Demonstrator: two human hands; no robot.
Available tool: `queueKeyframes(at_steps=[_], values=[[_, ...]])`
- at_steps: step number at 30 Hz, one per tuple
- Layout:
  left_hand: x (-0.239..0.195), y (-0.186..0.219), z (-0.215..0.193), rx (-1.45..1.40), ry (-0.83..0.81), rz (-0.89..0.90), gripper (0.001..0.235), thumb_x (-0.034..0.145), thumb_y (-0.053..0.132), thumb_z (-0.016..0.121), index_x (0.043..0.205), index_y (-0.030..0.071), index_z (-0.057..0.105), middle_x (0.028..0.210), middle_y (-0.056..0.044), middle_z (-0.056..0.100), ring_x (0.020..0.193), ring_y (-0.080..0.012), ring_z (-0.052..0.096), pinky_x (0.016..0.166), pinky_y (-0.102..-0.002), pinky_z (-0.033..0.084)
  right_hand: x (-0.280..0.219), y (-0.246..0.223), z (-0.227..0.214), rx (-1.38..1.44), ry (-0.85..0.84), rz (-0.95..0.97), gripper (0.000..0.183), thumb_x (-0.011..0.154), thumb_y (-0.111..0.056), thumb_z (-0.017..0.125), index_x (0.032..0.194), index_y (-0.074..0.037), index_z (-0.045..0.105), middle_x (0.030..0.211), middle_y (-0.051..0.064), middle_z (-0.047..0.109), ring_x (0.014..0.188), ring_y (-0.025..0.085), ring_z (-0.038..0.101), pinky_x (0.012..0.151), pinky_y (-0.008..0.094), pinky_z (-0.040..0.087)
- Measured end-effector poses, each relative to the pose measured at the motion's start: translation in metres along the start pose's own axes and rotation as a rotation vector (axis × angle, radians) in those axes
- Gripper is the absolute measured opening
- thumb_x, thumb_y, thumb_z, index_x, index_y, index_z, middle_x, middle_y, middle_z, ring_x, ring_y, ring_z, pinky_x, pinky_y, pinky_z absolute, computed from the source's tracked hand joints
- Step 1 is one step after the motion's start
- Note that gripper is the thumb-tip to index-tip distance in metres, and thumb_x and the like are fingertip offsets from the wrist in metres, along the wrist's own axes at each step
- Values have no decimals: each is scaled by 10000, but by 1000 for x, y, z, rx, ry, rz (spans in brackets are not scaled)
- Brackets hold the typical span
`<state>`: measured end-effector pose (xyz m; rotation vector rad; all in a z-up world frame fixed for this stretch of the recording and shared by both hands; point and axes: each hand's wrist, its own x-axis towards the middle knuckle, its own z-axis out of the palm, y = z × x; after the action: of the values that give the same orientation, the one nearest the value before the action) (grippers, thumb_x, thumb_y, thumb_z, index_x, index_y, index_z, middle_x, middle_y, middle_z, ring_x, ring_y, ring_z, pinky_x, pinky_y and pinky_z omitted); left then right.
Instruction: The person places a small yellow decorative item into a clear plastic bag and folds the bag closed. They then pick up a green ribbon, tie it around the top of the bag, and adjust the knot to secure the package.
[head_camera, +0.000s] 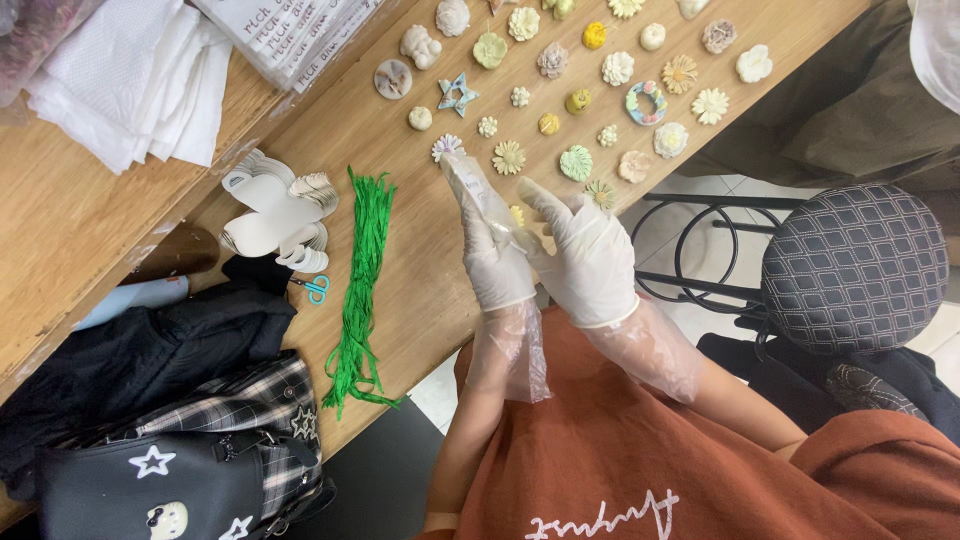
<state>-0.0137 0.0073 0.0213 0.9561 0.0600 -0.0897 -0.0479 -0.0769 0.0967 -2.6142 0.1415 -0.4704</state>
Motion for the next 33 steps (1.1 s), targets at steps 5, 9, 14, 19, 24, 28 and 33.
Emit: queueKeyframes(at_steps=[5,9,14,19,24,28,33], values=[[1,4,2,-112,64,-90,620,1123,226,352,1673,74,110,1753,-110,131,1604,-234,169,1296,-387,165,-1,2,14,110,64,127,426,847,-103,798,1251,-181,688,844,25,641,736,220,667,652,384,532],[-4,5,2,419,4,83,704,1096,201,479,1664,72,83,1744,-124,86,1606,-255,138,1297,-383,180,-4,7,15,19,66,-2,330,870,-156,788,1187,-186,702,832,42,606,720,264,637,619,408,511],[6,6,-1,744,41,231,657,1122,241,451,1667,59,132,1723,-134,216,1580,-252,289,1301,-376,283,-4,12,16,-93,-74,-101,147,894,-253,775,1015,-193,716,794,70,566,672,310,597,579,449,476],[22,-1,3,-201,53,-26,566,1162,246,264,1663,8,154,1763,-144,134,1615,-194,155,1307,-321,126,-7,6,23,-109,-106,-72,159,876,-238,748,1024,-181,734,778,88,575,663,313,608,581,450,491],[21,5,5,26,33,77,584,1142,240,325,1655,21,155,1761,-127,97,1624,-231,132,1331,-383,124,-9,1,24,-86,-40,-39,191,878,-230,728,1061,-175,744,789,90,596,671,322,617,574,453,488],[21,13,8,42,21,80,590,1134,236,342,1656,32,157,1756,-124,101,1619,-246,139,1332,-404,129,-10,1,27,-129,-126,-22,157,887,-242,731,1028,-175,742,775,85,599,679,318,625,586,461,493],[22,3,1,-287,196,-320,608,1108,294,391,1643,41,250,1723,-147,229,1556,-234,241,1255,-388,185,-15,6,32,-58,-108,-24,286,898,-215,714,1181,-172,717,822,82,635,715,307,644,623,451,506]])
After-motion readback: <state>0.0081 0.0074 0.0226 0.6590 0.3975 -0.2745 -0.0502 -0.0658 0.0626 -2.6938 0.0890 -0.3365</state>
